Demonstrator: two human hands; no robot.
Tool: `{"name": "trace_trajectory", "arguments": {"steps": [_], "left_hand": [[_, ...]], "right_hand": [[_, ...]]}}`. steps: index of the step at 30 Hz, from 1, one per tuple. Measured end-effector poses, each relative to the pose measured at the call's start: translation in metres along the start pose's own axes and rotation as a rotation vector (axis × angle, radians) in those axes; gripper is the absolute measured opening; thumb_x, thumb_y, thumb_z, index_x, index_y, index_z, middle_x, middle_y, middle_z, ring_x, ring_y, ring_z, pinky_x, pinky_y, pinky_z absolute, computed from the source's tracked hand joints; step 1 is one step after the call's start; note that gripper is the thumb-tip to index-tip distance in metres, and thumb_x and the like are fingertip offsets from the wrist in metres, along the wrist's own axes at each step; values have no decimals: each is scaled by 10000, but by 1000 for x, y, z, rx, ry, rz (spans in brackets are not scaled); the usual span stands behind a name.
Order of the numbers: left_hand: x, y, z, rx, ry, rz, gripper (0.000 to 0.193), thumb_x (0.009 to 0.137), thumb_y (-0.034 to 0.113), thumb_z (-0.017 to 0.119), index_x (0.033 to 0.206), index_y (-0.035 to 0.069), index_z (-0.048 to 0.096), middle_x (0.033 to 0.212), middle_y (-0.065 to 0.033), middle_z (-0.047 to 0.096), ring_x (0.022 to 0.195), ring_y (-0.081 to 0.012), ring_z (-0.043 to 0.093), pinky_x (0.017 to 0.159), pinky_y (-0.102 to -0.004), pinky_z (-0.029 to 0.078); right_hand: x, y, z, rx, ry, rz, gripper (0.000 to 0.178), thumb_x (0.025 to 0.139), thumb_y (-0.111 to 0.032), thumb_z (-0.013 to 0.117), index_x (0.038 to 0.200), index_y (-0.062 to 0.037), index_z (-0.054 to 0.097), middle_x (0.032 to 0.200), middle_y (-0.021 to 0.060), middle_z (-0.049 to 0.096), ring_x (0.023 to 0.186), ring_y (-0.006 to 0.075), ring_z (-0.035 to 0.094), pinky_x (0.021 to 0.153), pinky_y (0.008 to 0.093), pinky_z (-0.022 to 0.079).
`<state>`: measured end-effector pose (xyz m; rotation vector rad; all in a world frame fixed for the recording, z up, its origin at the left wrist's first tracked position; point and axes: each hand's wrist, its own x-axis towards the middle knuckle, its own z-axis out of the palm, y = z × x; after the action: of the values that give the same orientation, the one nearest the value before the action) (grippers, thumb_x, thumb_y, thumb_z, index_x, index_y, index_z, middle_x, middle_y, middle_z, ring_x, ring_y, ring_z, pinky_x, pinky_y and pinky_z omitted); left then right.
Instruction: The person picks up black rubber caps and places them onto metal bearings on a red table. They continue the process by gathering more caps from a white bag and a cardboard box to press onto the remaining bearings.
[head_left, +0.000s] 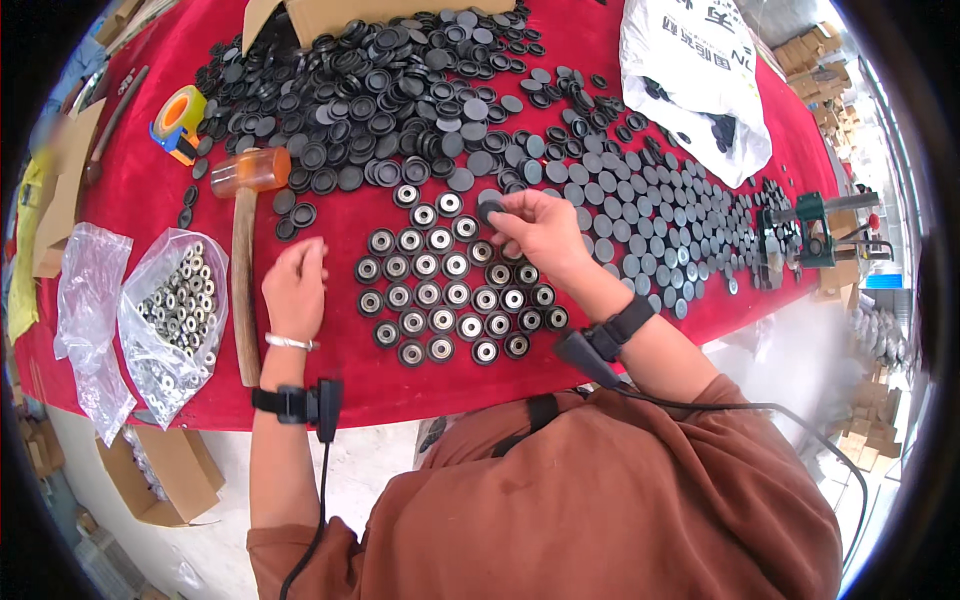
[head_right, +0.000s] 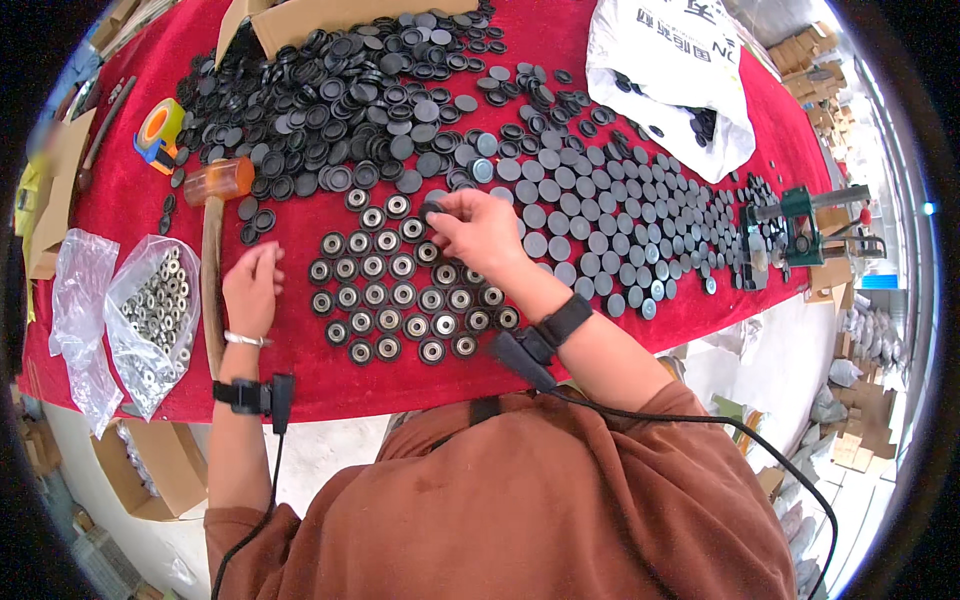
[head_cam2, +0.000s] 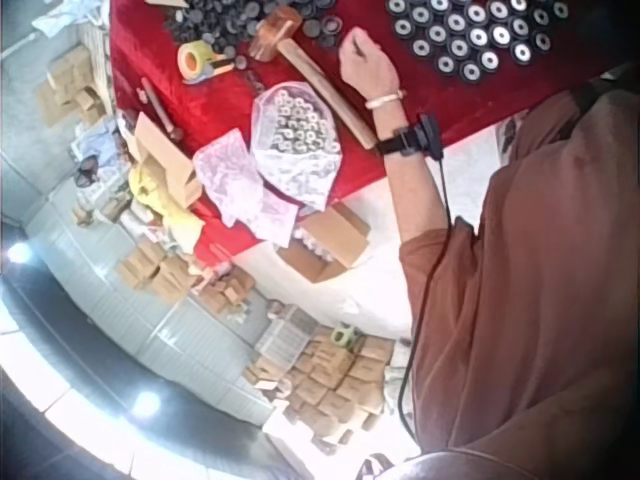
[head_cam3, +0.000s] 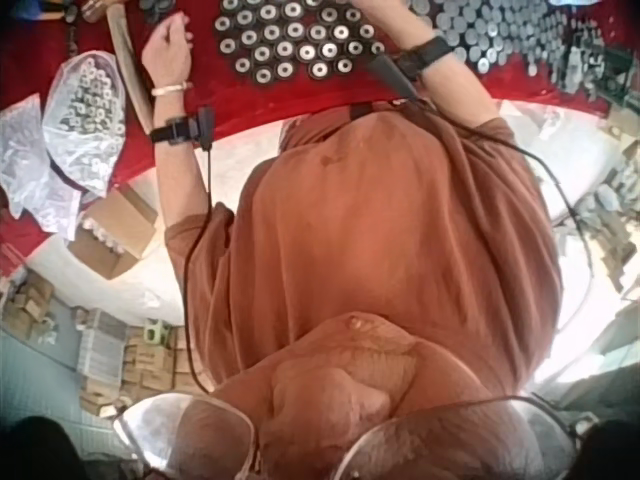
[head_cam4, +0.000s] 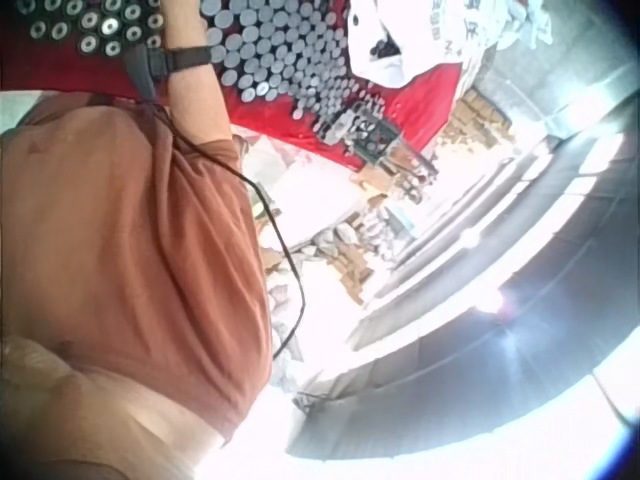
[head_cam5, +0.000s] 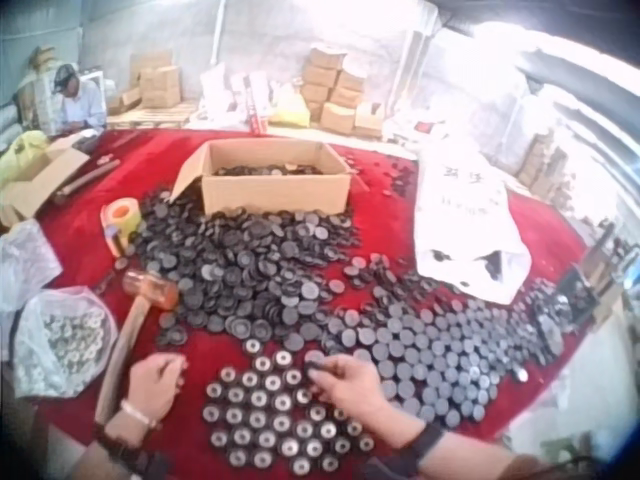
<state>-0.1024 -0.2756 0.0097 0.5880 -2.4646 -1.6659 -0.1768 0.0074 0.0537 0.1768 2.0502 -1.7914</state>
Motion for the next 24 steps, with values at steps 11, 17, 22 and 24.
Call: {"name": "trace_trajectory", "arguments": {"steps": [11, 17, 22, 24], "left_hand": [[-24, -27, 12, 99, 253, 250, 55, 812, 43, 620, 862, 24, 610, 753, -24, 570, 582, -76, 525, 551, -209, 446], [-24, -25, 15, 127, 269, 246, 96, 773, 45, 659, 840, 41, 591, 747, -17, 562, 542, -71, 502, 528, -218, 444], [-28, -18, 15, 286, 262, 272, 135, 759, 68, 677, 851, 46, 581, 746, -37, 561, 556, -94, 507, 530, -221, 446], [-30, -19, 15, 292, 262, 283, 143, 758, 72, 680, 856, 46, 580, 747, -34, 560, 554, -93, 506, 522, -223, 445]], "right_hand": [[43, 23, 34, -971, 76, -874, 137, 759, -74, 571, 884, -34, 611, 884, 123, 604, 844, 308, 579, 730, 378, 483], [32, 24, 37, -1309, -17, -995, 263, 730, -91, 608, 983, -21, 596, 981, 80, 578, 852, 236, 537, 724, 336, 442], [27, 23, 35, -1532, -57, -1050, 415, 729, -140, 526, 1117, 4, 566, 1133, 126, 559, 909, 201, 519, 797, 354, 375], [26, 26, 32, -1518, -61, -1050, 417, 726, -141, 529, 1115, 3, 566, 1133, 129, 562, 911, 202, 520, 798, 361, 372]]}}
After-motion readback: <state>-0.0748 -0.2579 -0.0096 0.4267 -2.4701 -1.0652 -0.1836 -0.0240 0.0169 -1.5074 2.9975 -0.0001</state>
